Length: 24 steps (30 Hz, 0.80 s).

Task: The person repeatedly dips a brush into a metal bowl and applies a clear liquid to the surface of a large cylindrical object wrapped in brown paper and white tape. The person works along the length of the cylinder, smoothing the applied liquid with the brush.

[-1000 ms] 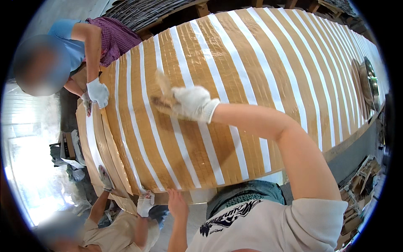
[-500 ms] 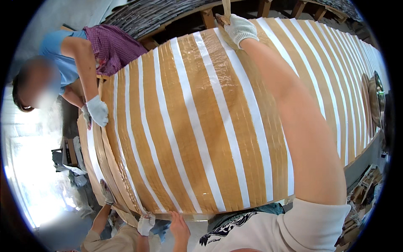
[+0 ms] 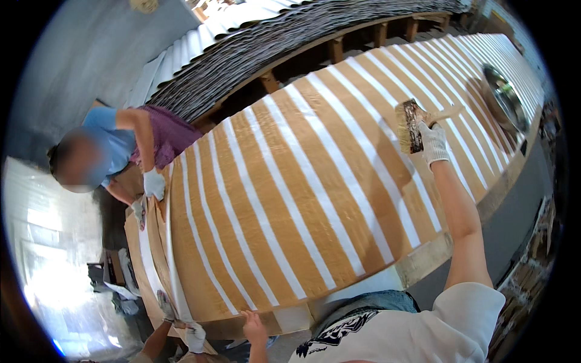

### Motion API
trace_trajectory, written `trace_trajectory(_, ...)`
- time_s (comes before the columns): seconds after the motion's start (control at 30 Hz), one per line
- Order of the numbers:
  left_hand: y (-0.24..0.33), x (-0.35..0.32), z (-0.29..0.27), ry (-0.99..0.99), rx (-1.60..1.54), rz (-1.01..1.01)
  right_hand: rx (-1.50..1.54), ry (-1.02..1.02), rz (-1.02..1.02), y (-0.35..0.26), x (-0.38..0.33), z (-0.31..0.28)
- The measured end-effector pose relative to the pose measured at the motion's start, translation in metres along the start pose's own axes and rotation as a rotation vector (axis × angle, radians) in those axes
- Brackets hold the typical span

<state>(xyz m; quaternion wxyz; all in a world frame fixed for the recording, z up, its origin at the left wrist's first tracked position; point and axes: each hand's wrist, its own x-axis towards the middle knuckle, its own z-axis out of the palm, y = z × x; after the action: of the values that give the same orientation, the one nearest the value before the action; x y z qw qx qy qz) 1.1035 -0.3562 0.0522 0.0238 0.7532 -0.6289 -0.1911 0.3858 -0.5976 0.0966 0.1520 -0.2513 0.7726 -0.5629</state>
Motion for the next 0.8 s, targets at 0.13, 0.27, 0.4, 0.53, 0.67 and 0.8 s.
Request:
trace_trajectory(0.13, 0.021, 0.008, -0.012, -0.127, 0.037, -0.15, -0.258, 0.154, -0.035, 0.064, 0.007, -0.102)
trace_trajectory(0.27, -0.019, 0.01, 0.021, -0.014, -0.167, -0.139, -0.373, 0.238, 0.023, 0.067, 0.014, -0.156)
trace_trajectory(0.4, -0.047, 0.009, 0.044, 0.144, -0.686, -0.33, 0.479, 0.253, 0.44, 0.064, -0.024, -0.211)
trace_trajectory(0.53, -0.054, -0.007, 0.093, -0.032, -0.982, -0.405, 0.908, 0.141, 0.488, 0.043, -0.107, -0.278)
trace_trajectory(0.67, 0.014, -0.034, 0.12, -0.568, -0.98, -0.376, 1.039, 0.259, 0.525, 0.01, -0.203, -0.339)
trace_trajectory(0.8, 0.121, -0.059, 0.127, -0.856, -0.689, 0.026, 1.235, 0.311, 0.649, -0.003, -0.299, -0.384)
